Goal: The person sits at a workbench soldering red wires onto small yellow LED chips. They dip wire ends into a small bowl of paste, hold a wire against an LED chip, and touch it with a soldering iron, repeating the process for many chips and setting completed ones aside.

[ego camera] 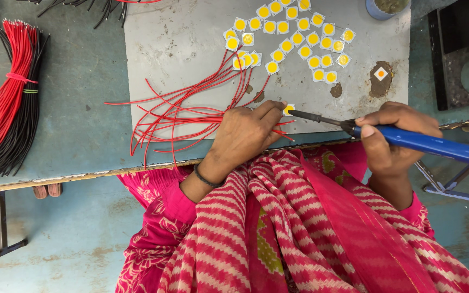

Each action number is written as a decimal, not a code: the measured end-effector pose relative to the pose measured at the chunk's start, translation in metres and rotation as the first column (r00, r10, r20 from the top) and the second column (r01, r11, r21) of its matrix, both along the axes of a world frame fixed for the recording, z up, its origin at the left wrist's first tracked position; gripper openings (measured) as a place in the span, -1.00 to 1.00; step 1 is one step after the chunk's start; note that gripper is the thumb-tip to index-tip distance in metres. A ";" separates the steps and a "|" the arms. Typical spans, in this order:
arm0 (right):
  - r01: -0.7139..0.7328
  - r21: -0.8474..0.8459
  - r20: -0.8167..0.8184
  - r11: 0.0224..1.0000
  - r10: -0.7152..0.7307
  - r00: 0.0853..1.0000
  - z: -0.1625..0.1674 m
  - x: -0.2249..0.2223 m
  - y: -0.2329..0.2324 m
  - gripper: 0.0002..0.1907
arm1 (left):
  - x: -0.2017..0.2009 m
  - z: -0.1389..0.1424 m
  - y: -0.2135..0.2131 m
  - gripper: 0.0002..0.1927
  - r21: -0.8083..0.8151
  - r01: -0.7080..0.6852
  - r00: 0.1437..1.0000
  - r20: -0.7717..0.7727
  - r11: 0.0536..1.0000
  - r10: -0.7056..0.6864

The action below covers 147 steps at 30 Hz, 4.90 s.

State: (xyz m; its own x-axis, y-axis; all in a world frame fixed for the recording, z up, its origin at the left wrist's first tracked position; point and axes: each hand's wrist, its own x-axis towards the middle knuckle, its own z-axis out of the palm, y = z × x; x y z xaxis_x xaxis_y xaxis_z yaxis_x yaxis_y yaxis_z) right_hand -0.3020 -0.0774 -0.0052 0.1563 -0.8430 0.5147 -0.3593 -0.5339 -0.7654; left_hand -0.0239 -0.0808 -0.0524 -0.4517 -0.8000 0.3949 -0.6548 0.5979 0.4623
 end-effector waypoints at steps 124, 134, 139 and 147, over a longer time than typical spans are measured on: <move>-0.279 0.185 0.252 0.942 0.229 0.940 0.021 0.119 -0.084 -0.57 | 0.022 0.035 0.015 -0.86 0.183 -0.070 0.733 -0.657 0.981 0.175; -0.210 0.018 -0.342 0.977 0.204 0.917 0.044 0.228 -0.127 -0.34 | 0.065 0.033 0.024 -0.90 0.374 -0.003 0.552 -0.773 0.927 0.313; -0.196 0.034 -0.416 0.980 0.192 0.889 0.044 0.263 -0.116 -0.34 | 0.090 0.027 0.032 -0.88 0.348 0.013 0.527 -0.799 0.937 0.289; -0.161 -0.075 -0.594 0.984 0.086 0.800 0.042 0.286 -0.108 -0.31 | 0.094 0.030 0.039 -0.86 0.358 -0.004 0.587 -0.755 0.934 0.293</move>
State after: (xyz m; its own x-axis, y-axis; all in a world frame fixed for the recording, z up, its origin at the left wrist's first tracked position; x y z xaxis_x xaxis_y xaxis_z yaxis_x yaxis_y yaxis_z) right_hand -0.0163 -0.1850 0.0371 0.5581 -0.7361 0.3829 -0.6438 -0.6753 -0.3598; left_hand 0.0706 -0.0419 -0.0225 0.0582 -0.9608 0.2712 -0.0125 0.2709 0.9625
